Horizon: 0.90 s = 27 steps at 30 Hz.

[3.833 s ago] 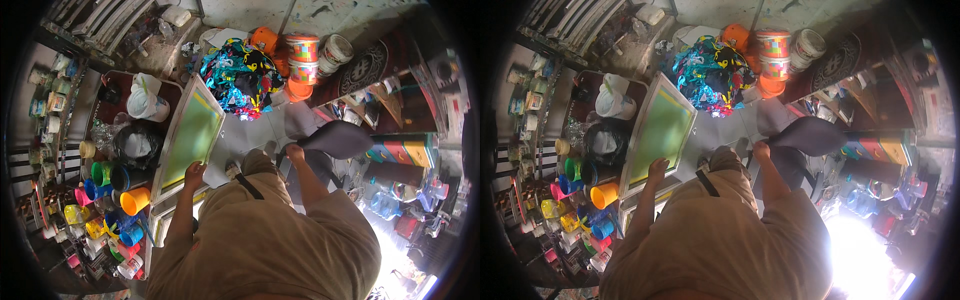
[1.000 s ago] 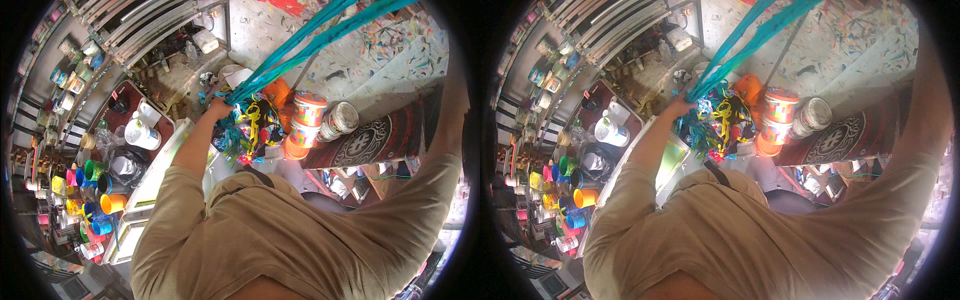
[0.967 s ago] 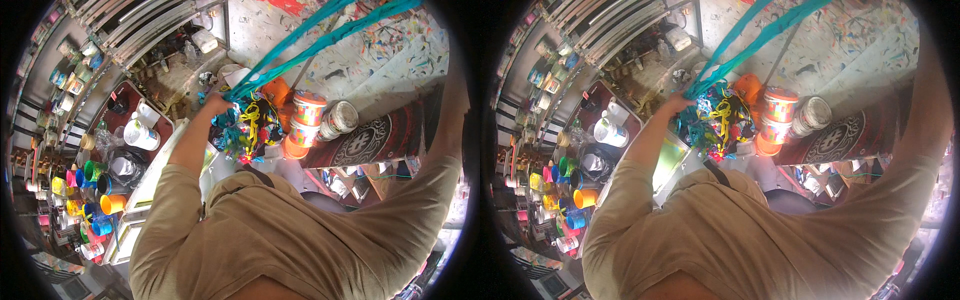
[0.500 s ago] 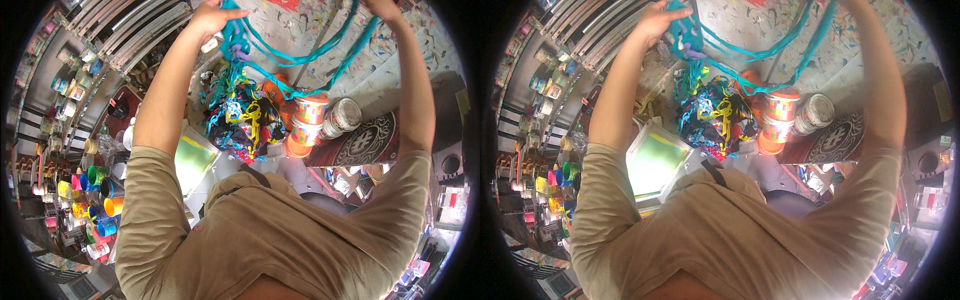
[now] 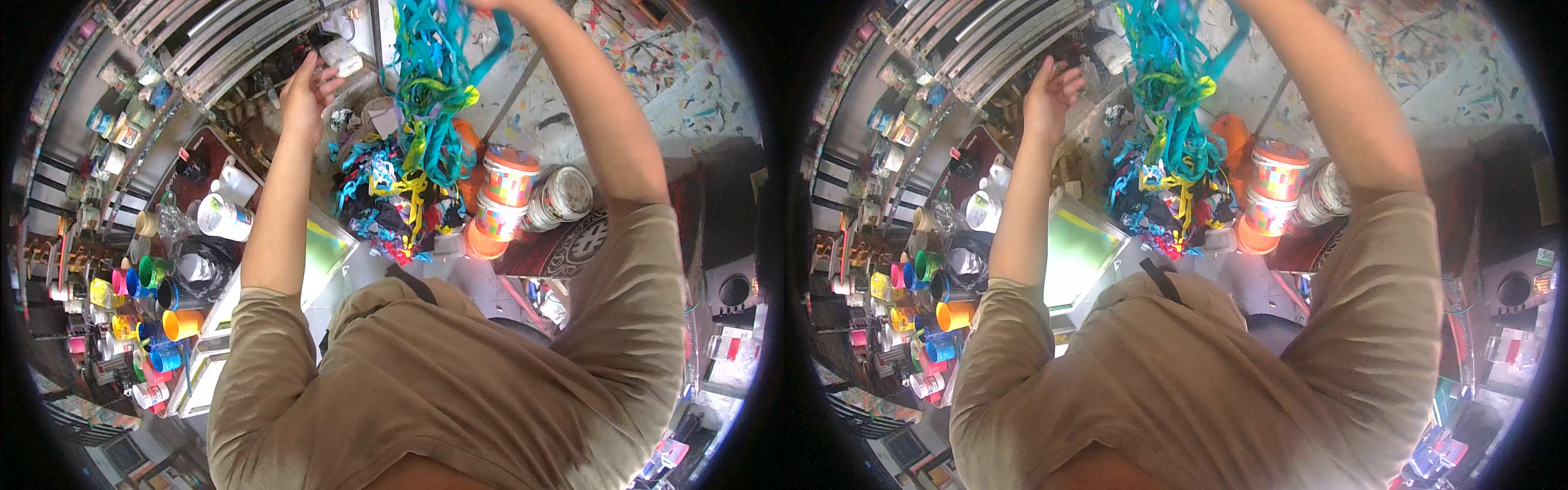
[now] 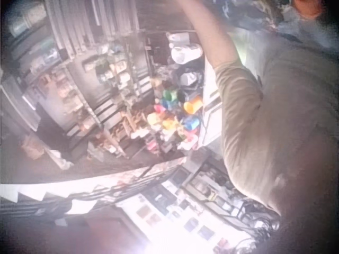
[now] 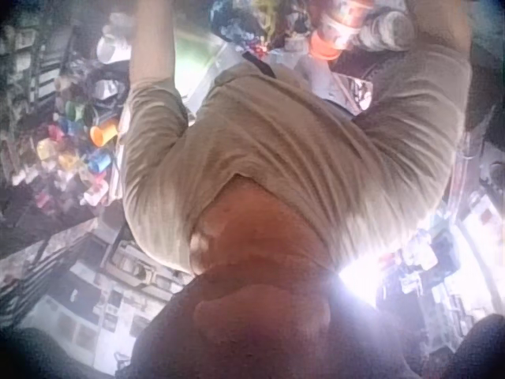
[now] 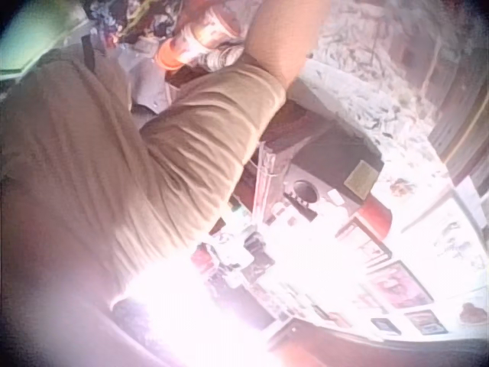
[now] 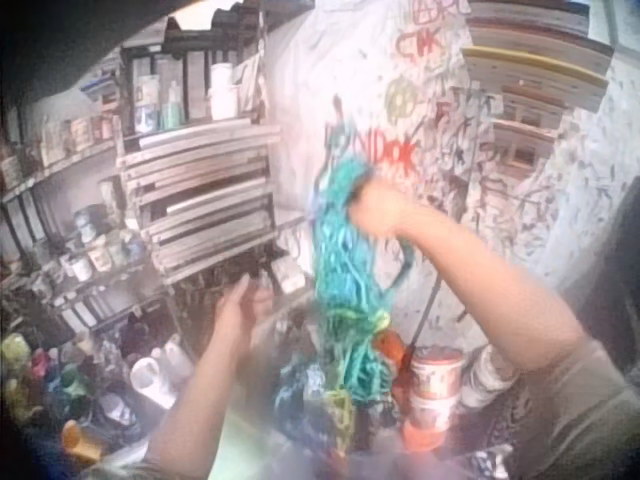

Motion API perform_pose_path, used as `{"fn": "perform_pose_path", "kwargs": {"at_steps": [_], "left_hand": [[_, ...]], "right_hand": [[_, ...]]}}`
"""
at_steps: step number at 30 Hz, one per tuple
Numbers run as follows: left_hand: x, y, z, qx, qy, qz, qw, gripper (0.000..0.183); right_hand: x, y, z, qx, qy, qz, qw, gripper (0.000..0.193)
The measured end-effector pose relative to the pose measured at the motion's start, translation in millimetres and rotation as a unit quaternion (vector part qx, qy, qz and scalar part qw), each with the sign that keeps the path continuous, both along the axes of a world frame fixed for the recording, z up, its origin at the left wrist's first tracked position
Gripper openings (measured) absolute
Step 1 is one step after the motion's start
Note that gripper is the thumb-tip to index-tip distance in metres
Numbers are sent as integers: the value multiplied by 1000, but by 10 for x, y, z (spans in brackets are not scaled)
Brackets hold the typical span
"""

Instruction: The person retrieves a black fabric piece from a pile, moves to a worktable, and uses shears to cut the fabric into smaller pieces. The person then places the cut fabric on a printed image on the table.

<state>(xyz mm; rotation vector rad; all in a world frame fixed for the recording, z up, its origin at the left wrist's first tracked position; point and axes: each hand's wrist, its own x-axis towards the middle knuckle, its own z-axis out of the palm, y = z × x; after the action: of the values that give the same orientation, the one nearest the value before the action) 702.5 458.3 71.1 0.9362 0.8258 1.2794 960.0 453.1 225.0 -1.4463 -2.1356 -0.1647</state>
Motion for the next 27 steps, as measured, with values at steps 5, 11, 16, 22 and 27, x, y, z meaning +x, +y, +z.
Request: {"fn": "perform_pose_path", "kwargs": {"at_steps": [5, 11, 16, 22, 27], "left_hand": [[-389, -226, -598, -107, 27, 43, 993, 40], [-707, -533, -841, -160, 39, 70, 984, 36], [-939, -637, -1120, -180, 17, 88, 980, 32], [-1086, -858, -1226, -215, -11, 116, 970, 33], [-1283, -1037, -1476, -260, -10, 133, 956, 34]], "right_hand": [[-5, -12, 223, -22, 108, -16, 994, 24], [125, 274, -781, -31, -207, 7, 978, 28], [100, -47, -337, 220, 249, -13, 943, 23], [764, 565, -1209, 6, -8, -66, 998, 19], [684, 349, -1189, -30, 256, -35, 966, 18]]}}
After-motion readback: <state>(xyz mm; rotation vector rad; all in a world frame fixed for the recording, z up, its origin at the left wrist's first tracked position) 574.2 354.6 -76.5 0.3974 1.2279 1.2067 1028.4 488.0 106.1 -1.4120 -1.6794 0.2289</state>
